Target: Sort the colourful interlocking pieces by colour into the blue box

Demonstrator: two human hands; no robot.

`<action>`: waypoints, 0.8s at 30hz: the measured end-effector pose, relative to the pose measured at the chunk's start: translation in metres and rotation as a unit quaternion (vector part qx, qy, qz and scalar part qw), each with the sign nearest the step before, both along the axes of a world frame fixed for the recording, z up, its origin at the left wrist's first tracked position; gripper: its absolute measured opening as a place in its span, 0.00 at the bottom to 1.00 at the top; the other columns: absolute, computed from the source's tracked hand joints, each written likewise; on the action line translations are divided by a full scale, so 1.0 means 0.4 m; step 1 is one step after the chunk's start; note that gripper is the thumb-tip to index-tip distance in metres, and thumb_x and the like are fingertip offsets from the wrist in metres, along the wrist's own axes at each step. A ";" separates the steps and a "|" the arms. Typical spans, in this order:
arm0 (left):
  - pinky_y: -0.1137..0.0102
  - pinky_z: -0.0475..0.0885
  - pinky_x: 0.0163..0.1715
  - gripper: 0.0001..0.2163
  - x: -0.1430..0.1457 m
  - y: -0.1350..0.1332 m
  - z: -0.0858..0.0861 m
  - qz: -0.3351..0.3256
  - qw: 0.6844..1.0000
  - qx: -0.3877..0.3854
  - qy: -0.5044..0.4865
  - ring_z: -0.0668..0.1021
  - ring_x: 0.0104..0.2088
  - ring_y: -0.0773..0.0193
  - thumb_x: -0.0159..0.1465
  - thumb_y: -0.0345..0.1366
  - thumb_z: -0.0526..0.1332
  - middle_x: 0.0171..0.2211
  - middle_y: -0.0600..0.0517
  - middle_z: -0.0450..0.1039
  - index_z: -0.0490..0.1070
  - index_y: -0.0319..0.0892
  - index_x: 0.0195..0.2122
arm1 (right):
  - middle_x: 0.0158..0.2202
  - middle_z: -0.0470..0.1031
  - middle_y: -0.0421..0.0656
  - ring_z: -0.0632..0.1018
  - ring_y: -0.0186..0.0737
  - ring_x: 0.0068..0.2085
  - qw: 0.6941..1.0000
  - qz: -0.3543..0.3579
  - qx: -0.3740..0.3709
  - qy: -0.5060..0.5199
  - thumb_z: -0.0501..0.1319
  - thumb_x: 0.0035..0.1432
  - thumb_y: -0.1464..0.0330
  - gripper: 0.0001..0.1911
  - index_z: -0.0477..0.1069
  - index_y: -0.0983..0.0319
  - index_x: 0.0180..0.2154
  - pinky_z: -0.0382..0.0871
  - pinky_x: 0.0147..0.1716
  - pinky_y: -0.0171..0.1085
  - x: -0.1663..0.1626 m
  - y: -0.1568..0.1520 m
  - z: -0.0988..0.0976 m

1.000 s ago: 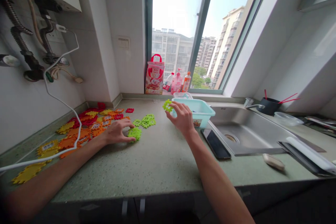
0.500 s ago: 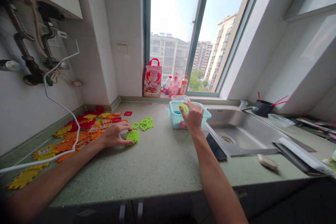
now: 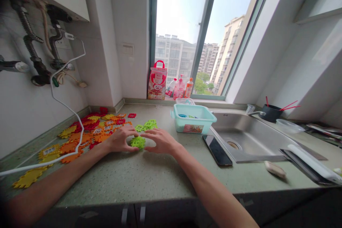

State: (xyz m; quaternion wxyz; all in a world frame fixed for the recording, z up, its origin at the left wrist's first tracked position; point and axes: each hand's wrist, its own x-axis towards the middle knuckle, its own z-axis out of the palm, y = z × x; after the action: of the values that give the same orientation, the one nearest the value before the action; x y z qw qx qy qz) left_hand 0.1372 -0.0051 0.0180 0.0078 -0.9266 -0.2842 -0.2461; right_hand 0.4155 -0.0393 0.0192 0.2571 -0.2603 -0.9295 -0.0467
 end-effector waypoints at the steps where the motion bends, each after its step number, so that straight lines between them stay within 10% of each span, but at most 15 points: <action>1: 0.62 0.73 0.45 0.20 0.006 -0.004 -0.002 -0.004 1.000 0.005 0.000 0.80 0.41 0.53 0.54 0.53 0.74 0.38 0.49 0.80 0.80 0.47 0.42 | 0.60 0.77 0.48 0.79 0.48 0.56 1.000 0.008 -0.010 -0.005 0.69 0.63 0.58 0.30 0.70 0.55 0.64 0.72 0.59 0.46 -0.007 0.001 -0.006; 24: 0.61 0.72 0.51 0.33 0.027 -0.007 -0.002 -0.029 0.999 -0.045 -0.002 0.79 0.46 0.51 0.52 0.61 0.75 0.42 0.49 0.81 0.79 0.49 0.54 | 0.48 0.83 0.45 0.81 0.44 0.49 0.995 0.000 -0.097 0.025 0.72 0.61 0.61 0.17 0.78 0.56 0.51 0.74 0.52 0.40 -0.028 0.014 -0.038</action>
State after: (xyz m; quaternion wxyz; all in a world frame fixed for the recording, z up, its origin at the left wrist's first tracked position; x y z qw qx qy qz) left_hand 0.1481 -0.0077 0.0172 -0.0420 -0.9334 -0.2678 -0.2350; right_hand 0.4043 -0.0337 0.0041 0.2540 -0.2857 -0.9227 0.0506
